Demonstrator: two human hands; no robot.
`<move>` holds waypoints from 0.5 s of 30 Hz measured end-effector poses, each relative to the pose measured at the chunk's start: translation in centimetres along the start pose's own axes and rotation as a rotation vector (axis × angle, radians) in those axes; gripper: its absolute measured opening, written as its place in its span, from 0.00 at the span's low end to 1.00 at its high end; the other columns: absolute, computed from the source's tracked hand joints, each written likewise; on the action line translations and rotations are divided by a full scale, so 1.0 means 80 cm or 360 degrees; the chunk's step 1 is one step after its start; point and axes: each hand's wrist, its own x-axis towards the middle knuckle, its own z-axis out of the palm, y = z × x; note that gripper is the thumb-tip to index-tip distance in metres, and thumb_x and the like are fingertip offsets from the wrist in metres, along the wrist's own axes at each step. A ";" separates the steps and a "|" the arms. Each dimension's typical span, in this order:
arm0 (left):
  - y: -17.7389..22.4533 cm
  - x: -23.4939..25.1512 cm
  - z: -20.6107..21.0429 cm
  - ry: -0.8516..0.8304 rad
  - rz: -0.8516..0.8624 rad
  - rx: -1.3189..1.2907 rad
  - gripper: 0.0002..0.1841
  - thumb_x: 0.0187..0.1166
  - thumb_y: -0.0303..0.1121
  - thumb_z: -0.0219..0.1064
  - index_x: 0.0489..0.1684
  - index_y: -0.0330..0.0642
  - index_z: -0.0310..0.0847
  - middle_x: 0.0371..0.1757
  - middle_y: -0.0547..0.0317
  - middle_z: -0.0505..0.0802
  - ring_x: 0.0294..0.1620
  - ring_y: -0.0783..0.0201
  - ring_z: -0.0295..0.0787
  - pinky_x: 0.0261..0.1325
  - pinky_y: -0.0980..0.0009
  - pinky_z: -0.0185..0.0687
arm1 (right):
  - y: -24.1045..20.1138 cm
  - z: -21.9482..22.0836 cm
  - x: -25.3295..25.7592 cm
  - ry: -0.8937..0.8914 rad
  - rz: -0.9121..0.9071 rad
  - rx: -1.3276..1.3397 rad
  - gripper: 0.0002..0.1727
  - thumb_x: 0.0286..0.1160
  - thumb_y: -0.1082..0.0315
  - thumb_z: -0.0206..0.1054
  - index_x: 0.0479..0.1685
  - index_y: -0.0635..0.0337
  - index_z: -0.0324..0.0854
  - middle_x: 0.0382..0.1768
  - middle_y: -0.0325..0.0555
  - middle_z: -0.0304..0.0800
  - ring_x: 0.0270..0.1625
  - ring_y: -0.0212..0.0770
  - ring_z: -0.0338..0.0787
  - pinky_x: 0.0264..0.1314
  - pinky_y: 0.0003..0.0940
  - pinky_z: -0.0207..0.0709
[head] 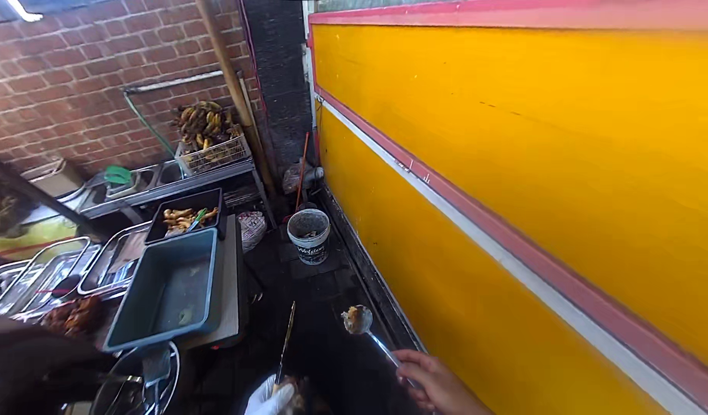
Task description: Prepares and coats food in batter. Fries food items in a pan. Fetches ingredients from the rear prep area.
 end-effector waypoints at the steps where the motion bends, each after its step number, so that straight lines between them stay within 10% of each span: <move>1: 0.012 0.049 -0.002 -0.0001 0.0025 0.0011 0.10 0.82 0.32 0.62 0.53 0.37 0.81 0.31 0.59 0.89 0.21 0.74 0.76 0.21 0.78 0.69 | -0.021 -0.002 0.026 0.0024 -0.0073 -0.0021 0.18 0.84 0.67 0.59 0.70 0.58 0.80 0.33 0.40 0.85 0.17 0.29 0.71 0.18 0.25 0.68; 15: 0.373 0.612 0.025 0.0151 0.0482 0.0736 0.17 0.79 0.47 0.73 0.53 0.42 0.88 0.40 0.55 0.95 0.35 0.63 0.88 0.40 0.60 0.81 | -0.399 0.020 0.382 0.0492 -0.0795 -0.0405 0.19 0.90 0.64 0.58 0.73 0.52 0.83 0.34 0.40 0.88 0.18 0.33 0.73 0.20 0.30 0.70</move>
